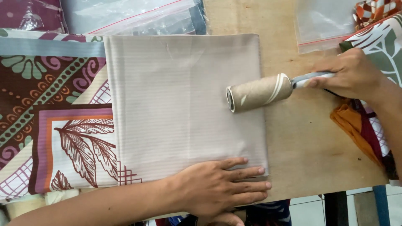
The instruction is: Using a lint roller to remove debris from folded pieces of fabric on a table.
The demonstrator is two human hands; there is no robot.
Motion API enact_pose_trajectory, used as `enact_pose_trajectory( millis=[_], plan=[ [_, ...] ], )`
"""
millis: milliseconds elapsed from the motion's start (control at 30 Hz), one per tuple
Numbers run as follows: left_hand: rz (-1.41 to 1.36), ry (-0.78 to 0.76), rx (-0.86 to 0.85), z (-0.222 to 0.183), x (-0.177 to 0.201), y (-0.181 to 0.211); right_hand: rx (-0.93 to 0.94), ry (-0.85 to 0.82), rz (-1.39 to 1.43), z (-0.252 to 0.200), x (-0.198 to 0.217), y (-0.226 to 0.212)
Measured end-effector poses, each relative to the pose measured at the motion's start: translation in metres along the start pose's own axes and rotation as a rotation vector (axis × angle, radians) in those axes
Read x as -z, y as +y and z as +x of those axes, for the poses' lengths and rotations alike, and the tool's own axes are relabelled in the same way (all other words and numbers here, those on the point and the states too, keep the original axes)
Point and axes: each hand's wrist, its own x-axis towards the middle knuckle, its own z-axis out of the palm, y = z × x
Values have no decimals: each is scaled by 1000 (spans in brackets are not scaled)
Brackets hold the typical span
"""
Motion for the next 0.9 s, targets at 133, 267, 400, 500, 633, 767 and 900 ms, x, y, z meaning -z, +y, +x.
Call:
enact_pose_trajectory(
  millis=[133,267,400,500,633,767,900],
  plan=[
    [101,-48,8,1,-2,0,-79,12,48,26,-1,-9],
    [137,-36,8,0,-4,0,-197,139,-102,39,-6,-1],
    [115,15,15,-2,-9,0,-244,260,-246,34,-15,18],
    [127,-4,18,-2,-9,0,-110,283,-107,33,-9,13],
    [91,20,15,-1,-11,-1,-69,171,39,40,-19,-14],
    [89,15,8,-1,-13,-1,-20,132,-93,59,-25,-32],
    [92,-1,24,0,-11,1,-152,228,-226,70,-35,-20]
  ],
)
